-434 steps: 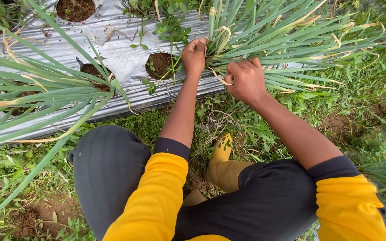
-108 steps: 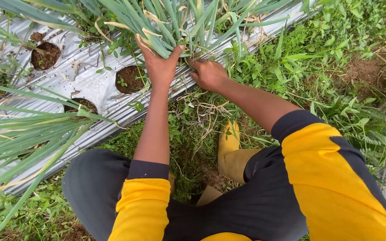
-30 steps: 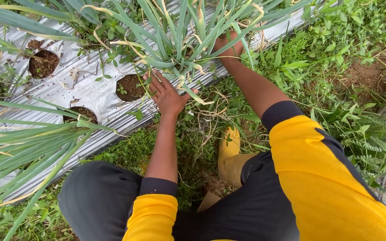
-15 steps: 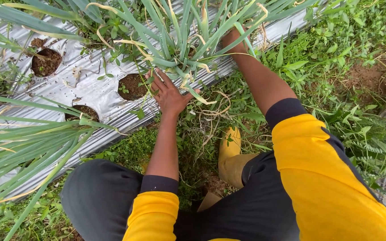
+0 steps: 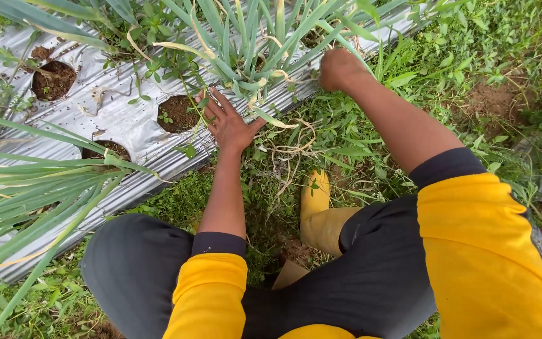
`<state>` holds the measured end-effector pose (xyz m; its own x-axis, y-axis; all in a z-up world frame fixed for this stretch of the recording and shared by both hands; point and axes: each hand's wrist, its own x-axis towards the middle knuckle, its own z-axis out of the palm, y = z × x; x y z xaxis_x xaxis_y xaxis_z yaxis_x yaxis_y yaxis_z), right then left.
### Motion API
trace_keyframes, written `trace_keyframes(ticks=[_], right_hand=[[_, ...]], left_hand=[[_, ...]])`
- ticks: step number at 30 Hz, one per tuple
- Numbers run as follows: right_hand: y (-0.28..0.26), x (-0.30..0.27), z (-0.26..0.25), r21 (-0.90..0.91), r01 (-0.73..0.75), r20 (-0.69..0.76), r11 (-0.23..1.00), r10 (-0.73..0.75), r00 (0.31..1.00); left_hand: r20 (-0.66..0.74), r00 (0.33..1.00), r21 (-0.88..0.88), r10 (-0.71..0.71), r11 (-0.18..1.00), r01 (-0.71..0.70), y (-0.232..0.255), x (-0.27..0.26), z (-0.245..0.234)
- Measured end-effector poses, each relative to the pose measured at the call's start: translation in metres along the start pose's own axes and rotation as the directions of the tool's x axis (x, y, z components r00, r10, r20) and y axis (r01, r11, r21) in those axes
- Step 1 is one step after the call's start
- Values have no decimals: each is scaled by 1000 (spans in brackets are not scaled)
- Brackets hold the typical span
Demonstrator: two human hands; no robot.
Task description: The person sits cross-legged in a garden and removes weeds by hand from around onion plants growing in a plastic-covered bed. They pull small weeds from the soil and plastic mulch, discarding them to the side.
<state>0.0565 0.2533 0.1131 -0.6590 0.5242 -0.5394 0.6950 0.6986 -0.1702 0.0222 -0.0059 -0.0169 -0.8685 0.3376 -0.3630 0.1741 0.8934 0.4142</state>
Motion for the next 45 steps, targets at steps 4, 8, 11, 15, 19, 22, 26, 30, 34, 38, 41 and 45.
trace_keyframes(ticks=[4, 8, 11, 15, 19, 22, 26, 30, 34, 38, 41, 45], right_hand=[[11, -20, 10, -498, 125, 204, 858, -24, 979], [9, -48, 9, -672, 231, 347, 703, 24, 937], [-16, -90, -8, -674, 195, 256, 713, -23, 966], [-17, -88, -2, -550, 159, -158, 820, -289, 944], [-20, -77, 6, -224, 375, -298, 900, -430, 852], [-22, -56, 24, 9, 454, -259, 891, -436, 862], [-31, -30, 47, 311, 356, -244, 882, -288, 926], [-28, -1, 62, 379, 279, -240, 882, -198, 950], [-32, 0, 61, 374, 271, -180, 887, -217, 959], [-35, -10, 58, 344, 234, -134, 909, -199, 971], [-36, -7, 62, 363, 187, -125, 913, -151, 981], [-33, 7, 70, 380, 264, -196, 887, -201, 960]], left_hand=[[-33, 999, -6, 0, 1000, 0, 1, -1, 1], [-50, 999, -28, 11, 1000, -13, -2, 0, 4], [-39, 999, -1, 1, 1000, -1, 0, -2, 1], [-28, 1000, -19, -12, 1000, 12, -2, 0, 3], [-20, 1000, -24, 1, 1000, -2, -2, -2, 2], [-57, 998, -1, 7, 1000, -7, -4, 4, 10], [-58, 998, 3, -2, 1000, 2, -5, 7, 11], [4, 1000, 0, -24, 1000, 24, -2, 4, 1], [8, 1000, -14, -14, 1000, 14, -2, 5, 1], [16, 1000, -13, -22, 1000, 23, 0, 3, -1], [20, 1000, -30, -20, 999, 20, -1, 3, 0], [1, 1000, -16, -14, 1000, 14, 0, 4, -1]])
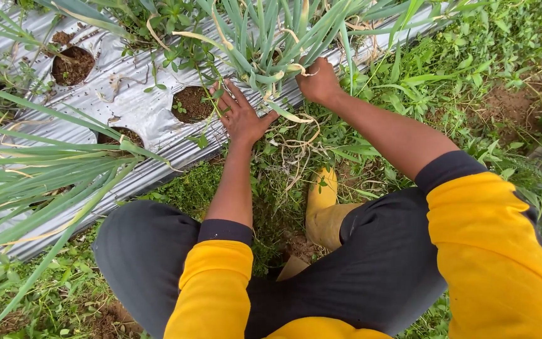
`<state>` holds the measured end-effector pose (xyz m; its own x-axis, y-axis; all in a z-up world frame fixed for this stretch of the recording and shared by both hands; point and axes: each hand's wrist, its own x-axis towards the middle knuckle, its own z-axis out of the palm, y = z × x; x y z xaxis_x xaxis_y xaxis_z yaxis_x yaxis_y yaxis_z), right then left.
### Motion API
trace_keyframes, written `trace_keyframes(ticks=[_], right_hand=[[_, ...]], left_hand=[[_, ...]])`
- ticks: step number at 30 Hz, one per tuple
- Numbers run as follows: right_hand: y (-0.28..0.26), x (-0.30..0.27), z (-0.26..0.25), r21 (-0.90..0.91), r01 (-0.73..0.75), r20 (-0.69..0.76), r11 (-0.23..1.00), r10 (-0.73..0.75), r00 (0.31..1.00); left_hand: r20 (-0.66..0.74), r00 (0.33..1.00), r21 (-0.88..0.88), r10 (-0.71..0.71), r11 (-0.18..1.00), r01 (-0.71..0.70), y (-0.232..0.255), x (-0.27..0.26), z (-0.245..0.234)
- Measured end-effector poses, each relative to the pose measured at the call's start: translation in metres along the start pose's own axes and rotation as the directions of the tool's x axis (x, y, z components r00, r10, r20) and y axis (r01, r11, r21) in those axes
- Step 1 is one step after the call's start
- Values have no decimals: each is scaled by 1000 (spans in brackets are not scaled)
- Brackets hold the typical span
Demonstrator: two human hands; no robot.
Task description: The person sits cross-legged in a garden and removes weeds by hand from around onion plants growing in a plastic-covered bed. They pull small weeds from the soil and plastic mulch, discarding them to the side.
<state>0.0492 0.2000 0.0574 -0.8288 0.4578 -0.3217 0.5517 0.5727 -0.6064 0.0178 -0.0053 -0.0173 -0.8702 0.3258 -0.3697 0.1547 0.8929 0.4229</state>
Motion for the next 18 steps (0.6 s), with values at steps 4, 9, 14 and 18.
trace_keyframes(ticks=[4, 9, 14, 18], right_hand=[[-2, -2, 0, 2, 82, -30, 997, -82, 996], [-10, -11, -1, 14, 161, -73, 987, -159, 985], [4, 1, 8, -25, 115, -47, 993, -116, 992], [7, 0, 11, -19, -72, -5, 997, 72, 997]], left_hand=[[14, 1000, -17, -6, 1000, 6, -1, 1, 2], [-32, 999, -14, 7, 1000, -7, -4, 3, 9], [-3, 1000, -43, 1, 999, -1, -4, 2, 6], [8, 1000, -8, -10, 1000, 10, 1, -1, -1]])
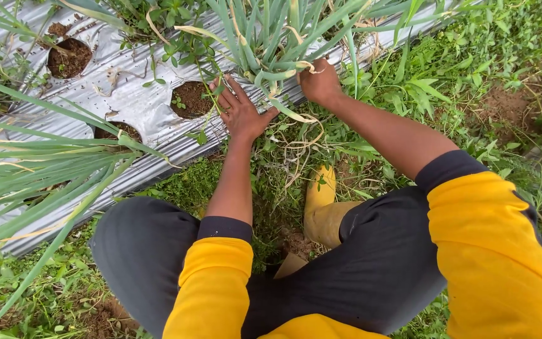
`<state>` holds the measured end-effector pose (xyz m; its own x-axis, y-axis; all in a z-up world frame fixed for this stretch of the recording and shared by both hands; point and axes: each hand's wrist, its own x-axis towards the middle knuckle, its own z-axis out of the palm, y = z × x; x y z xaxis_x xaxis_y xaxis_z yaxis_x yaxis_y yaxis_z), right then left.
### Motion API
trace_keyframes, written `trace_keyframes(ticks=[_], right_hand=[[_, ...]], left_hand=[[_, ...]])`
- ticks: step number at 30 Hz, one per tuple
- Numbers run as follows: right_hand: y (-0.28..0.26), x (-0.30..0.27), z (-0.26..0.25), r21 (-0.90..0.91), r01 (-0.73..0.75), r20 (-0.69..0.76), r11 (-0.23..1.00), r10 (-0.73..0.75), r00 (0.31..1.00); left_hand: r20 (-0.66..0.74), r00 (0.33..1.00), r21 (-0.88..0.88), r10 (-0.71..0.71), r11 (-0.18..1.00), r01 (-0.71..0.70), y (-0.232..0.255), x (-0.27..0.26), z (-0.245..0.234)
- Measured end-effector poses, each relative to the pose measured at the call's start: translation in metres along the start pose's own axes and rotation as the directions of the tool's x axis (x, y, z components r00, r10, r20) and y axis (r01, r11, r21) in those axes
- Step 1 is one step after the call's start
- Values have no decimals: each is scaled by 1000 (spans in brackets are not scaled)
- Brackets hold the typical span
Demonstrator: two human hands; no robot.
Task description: The person sits cross-legged in a garden and removes weeds by hand from around onion plants growing in a plastic-covered bed. They pull small weeds from the soil and plastic mulch, discarding them to the side.
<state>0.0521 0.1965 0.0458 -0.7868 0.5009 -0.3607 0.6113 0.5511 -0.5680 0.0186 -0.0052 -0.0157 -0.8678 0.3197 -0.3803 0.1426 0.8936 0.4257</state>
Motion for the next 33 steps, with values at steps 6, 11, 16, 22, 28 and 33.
trace_keyframes(ticks=[6, 11, 16, 22, 28, 33], right_hand=[[6, -34, 0, 164, 403, 108, 900, -423, 900], [-3, -34, 23, 331, 462, -150, 823, -437, 887], [-9, -27, 22, 116, 486, -302, 866, -435, 848], [-23, -42, 15, -31, 422, -251, 906, -415, 874], [-30, -37, 9, -106, 354, -175, 929, -367, 913], [-26, -31, 17, -49, 412, -259, 910, -409, 875]], left_hand=[[-181, 979, -121, 88, 986, -111, -21, 18, 44], [-231, 968, -113, 103, 985, -132, -29, 26, 58], [-1, 1000, -4, -2, 1000, 2, 1, 1, -3], [-6, 1000, 22, 3, 1000, -3, -3, 0, 3], [-22, 1000, -5, 16, 1000, -16, -1, 0, 0], [-38, 999, -34, 14, 999, -15, -4, 2, 5]])
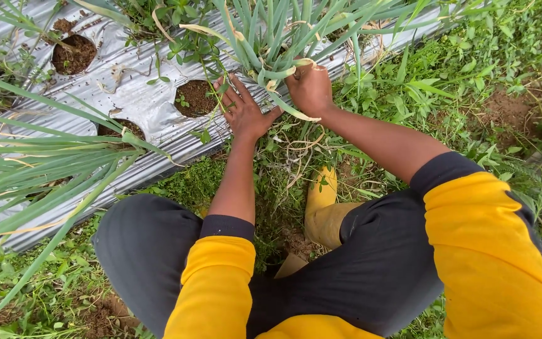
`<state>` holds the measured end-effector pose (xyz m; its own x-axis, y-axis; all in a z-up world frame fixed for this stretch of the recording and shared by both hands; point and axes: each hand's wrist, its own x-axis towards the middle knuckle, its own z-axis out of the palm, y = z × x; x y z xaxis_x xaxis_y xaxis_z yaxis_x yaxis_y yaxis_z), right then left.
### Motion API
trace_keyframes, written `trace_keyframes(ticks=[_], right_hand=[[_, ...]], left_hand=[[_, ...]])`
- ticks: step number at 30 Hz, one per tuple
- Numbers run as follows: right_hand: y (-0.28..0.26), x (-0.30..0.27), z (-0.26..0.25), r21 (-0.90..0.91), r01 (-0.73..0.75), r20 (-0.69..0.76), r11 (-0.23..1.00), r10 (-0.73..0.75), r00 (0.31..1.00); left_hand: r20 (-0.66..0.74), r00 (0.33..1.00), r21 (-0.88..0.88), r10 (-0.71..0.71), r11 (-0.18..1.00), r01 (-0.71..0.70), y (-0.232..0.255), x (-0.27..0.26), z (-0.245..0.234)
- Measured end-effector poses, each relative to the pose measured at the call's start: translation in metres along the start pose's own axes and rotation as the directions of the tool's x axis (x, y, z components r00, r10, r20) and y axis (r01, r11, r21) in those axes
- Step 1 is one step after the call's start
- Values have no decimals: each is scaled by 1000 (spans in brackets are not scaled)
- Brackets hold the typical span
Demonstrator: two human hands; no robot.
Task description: The person sits cross-legged in a garden and removes weeds by hand from around onion plants growing in a plastic-covered bed. They pull small weeds from the soil and plastic mulch, discarding them to the side.
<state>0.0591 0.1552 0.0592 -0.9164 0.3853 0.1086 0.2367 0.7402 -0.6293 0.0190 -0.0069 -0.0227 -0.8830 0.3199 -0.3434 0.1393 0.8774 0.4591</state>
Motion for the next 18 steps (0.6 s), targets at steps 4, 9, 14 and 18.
trace_keyframes(ticks=[4, 9, 14, 18], right_hand=[[-13, -6, -11, 224, -19, 26, 974, 14, 1000], [-3, -10, -16, 456, 109, -77, 883, -83, 994], [4, -7, -24, 459, 284, -232, 842, -195, 953], [0, -10, -33, 502, 349, -278, 792, -235, 932]], left_hand=[[41, 999, -29, -14, 999, 15, 2, -2, -5], [64, 998, -26, -15, 1000, 17, 2, -3, -6], [25, 1000, -16, -2, 1000, 3, 1, -3, -6], [10, 1000, -16, -1, 1000, 1, 1, -1, -3]])
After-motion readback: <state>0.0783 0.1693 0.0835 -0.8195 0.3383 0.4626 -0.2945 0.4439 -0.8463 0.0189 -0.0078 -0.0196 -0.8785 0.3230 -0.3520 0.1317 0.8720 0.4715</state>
